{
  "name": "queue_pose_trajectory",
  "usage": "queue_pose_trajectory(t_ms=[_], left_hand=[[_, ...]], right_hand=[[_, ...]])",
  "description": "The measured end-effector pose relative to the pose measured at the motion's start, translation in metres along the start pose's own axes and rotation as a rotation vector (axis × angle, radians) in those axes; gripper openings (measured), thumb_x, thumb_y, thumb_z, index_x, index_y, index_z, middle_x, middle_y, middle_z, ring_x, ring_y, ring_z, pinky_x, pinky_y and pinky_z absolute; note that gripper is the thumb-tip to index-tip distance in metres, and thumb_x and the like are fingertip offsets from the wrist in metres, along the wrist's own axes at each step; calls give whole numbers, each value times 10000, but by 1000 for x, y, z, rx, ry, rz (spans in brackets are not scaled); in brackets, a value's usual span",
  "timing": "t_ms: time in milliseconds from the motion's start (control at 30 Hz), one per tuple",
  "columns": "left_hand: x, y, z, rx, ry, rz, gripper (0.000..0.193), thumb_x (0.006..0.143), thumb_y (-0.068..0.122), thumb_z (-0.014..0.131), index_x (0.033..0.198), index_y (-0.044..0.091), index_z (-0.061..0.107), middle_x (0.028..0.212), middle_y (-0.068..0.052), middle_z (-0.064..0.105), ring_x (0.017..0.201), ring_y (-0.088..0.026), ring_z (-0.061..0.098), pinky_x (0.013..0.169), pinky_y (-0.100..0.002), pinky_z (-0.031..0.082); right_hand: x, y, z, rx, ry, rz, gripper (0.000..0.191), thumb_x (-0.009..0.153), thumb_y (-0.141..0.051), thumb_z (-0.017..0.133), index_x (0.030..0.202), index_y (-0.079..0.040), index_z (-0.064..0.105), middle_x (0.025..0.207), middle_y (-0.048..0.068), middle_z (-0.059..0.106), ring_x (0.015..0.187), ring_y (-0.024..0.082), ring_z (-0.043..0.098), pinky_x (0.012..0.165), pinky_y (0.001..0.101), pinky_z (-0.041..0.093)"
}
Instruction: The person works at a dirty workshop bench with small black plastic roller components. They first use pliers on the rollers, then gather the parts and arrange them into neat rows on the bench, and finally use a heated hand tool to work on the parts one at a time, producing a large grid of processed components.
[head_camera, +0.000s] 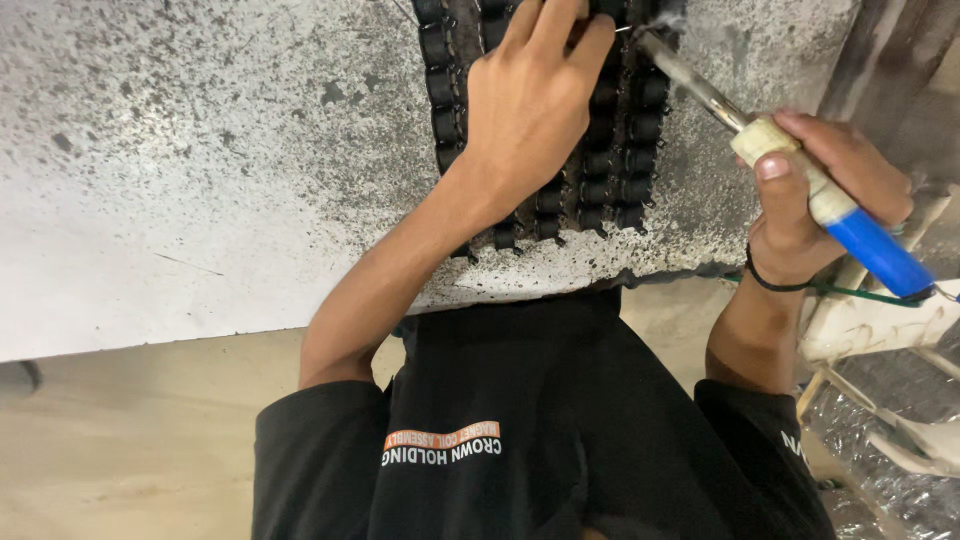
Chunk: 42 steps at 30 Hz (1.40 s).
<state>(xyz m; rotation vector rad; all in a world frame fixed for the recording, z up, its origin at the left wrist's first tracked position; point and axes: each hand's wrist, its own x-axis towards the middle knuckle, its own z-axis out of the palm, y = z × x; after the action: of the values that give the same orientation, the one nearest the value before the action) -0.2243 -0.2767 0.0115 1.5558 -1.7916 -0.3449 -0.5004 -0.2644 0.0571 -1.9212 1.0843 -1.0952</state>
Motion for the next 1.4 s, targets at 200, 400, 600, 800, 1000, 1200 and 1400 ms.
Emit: queue_pose_trajectory(t_ms=[200, 400, 600, 800, 1000, 1200, 1400], left_hand=[[0, 0, 13, 37, -20, 13, 244, 838, -38, 699, 1069, 40, 697, 1150, -50, 581, 1052, -252, 647, 645, -358, 592], [1, -3, 7, 44, 10, 9, 271, 834, -33, 697, 1087, 63, 708, 1130, -45, 602, 1033, -261, 654, 638, -369, 589], [-2, -4, 24, 29, -32, 24, 271, 820, 1, 710, 1085, 56, 691, 1114, -84, 616, 995, -297, 669, 665, -409, 594], [10, 6, 21, -17, -40, -6, 416, 782, -43, 689, 1188, 42, 655, 1096, -133, 629, 968, -348, 676, 652, -414, 589], [3, 11, -45, -108, 124, 6, 270, 954, -50, 738, 1180, 77, 662, 1062, -24, 631, 888, -248, 680, 651, -396, 595], [-14, 15, -25, 28, -17, -12, 362, 830, -74, 684, 1170, 48, 690, 1142, -81, 557, 969, -252, 656, 616, -371, 573], [-20, 13, 2, 6, -8, 15, 293, 828, -30, 703, 1109, 57, 701, 1082, -54, 542, 951, -230, 626, 617, -362, 572]], right_hand=[[16, -6, -7, -211, -113, -85, 350, 1153, -222, 762, 1227, 116, 719, 1018, 255, 751, 912, 303, 786, 782, 319, 623], [22, -16, -6, -227, -130, -44, 328, 1140, -203, 758, 1217, 114, 723, 1036, 247, 755, 904, 283, 782, 783, 298, 614], [38, -33, 6, -167, -143, -61, 267, 1128, -113, 778, 1241, 106, 675, 1076, 242, 745, 895, 248, 776, 762, 272, 609], [48, -44, -9, -326, -324, -200, 249, 1093, -30, 748, 1274, 117, 664, 1070, 272, 735, 912, 313, 773, 765, 312, 614], [25, -27, -4, -49, -67, -42, 282, 1160, -134, 701, 1279, 106, 611, 1086, 289, 715, 930, 316, 787, 775, 350, 675], [-17, -5, 2, -20, 58, -59, 330, 1118, -186, 734, 1239, 94, 608, 1055, 278, 718, 844, 332, 781, 696, 354, 649], [-16, -14, -9, -187, -53, 25, 339, 1104, -217, 727, 1240, 94, 728, 978, 265, 741, 831, 299, 761, 730, 318, 596]])
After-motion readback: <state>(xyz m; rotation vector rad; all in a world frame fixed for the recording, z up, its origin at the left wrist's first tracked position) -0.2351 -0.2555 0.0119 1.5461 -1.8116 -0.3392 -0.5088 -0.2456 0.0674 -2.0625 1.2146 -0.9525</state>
